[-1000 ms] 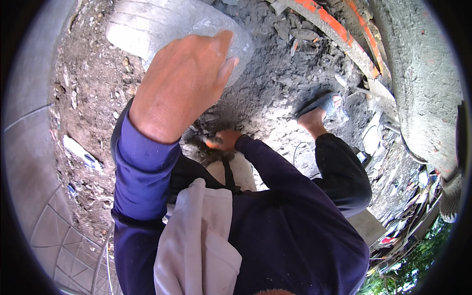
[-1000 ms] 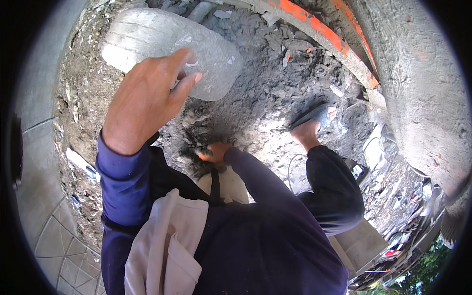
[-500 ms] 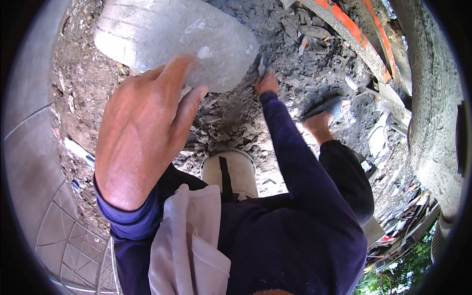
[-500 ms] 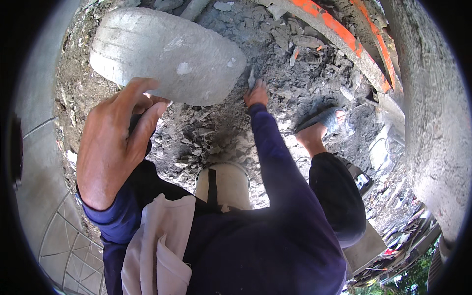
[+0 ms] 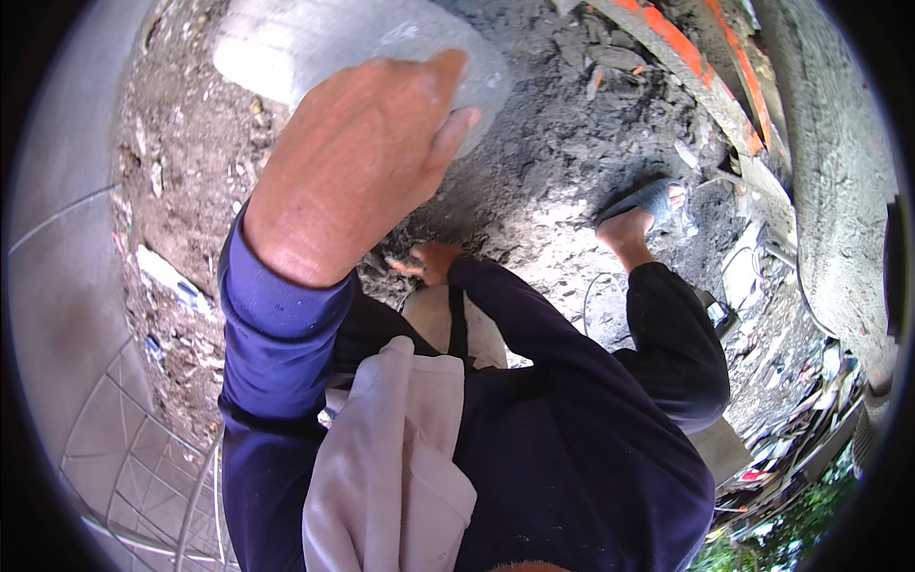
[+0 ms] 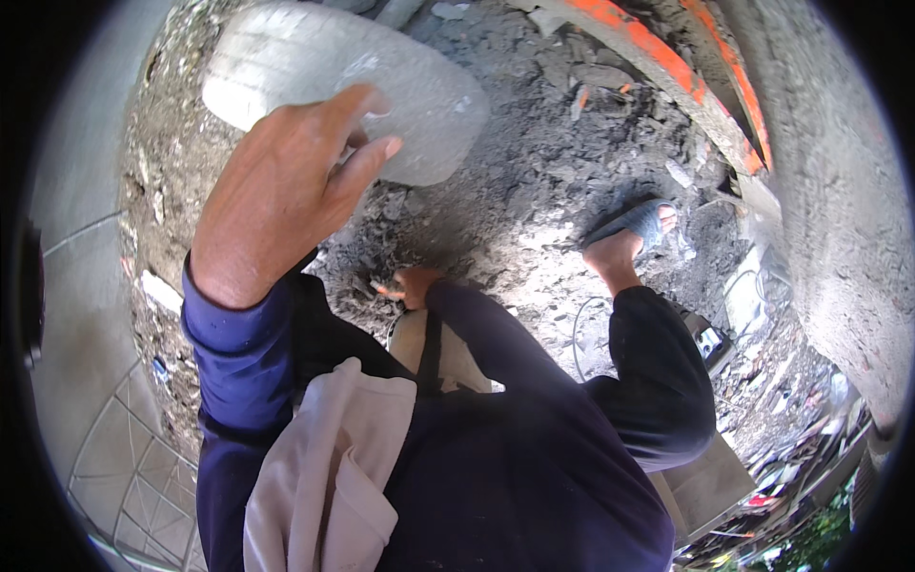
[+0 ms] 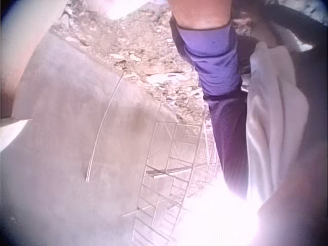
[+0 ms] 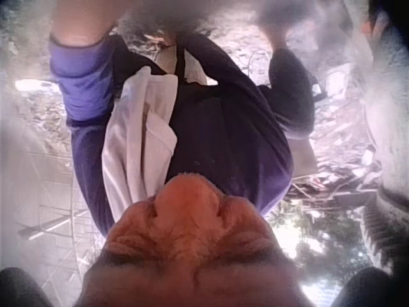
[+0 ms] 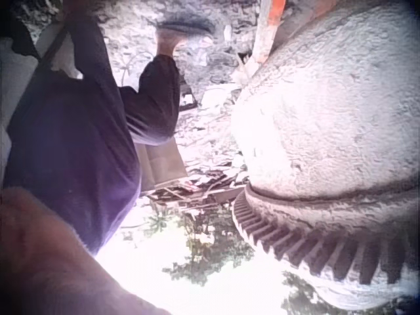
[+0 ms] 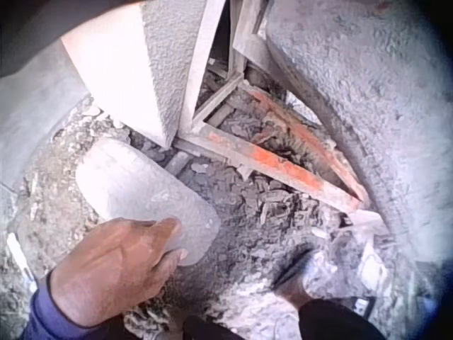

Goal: The person kneels on a debris-covered floor and uses a handheld angle grinder to cut and grind a large curved concrete piece. The person repositions the piece and continues grinding along its edge, producing dust and small fragments.

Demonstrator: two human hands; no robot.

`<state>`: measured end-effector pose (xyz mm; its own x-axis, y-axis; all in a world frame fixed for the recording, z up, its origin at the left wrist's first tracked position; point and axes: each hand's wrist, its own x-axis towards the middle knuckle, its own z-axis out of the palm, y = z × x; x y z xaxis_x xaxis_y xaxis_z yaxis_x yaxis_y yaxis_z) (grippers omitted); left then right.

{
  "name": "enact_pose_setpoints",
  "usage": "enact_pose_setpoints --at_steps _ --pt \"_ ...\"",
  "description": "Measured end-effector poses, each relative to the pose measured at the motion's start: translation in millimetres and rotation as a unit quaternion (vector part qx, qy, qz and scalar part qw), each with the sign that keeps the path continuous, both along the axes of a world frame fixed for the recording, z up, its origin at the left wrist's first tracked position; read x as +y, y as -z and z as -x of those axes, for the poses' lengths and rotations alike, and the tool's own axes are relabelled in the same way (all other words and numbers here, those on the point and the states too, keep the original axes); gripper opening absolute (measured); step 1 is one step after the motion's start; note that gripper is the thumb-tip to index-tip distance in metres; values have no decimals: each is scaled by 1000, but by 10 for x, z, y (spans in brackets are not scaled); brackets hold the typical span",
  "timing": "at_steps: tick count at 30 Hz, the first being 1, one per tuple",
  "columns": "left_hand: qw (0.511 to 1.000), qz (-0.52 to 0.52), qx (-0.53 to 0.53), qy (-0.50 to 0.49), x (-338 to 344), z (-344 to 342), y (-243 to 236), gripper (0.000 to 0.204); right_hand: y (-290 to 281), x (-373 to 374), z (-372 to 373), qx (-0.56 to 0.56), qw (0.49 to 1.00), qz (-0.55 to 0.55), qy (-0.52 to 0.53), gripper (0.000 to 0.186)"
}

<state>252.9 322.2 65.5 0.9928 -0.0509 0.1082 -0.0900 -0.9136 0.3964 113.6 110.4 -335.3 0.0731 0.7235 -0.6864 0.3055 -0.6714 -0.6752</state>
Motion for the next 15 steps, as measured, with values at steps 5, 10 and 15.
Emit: enact_pose_setpoints --at_steps 5,10,15 --pt "999 9 22 -48 240 192 -10 29 148 -397 -642 -311 937 122 106 59" --pt "996 -12 -35 -77 492 326 45 26 537 -337 -1362 -480 838 169 196 60" --pt "986 -56 -50 -147 708 390 52 23 709 -201 -1126 -358 892 137 242 63"
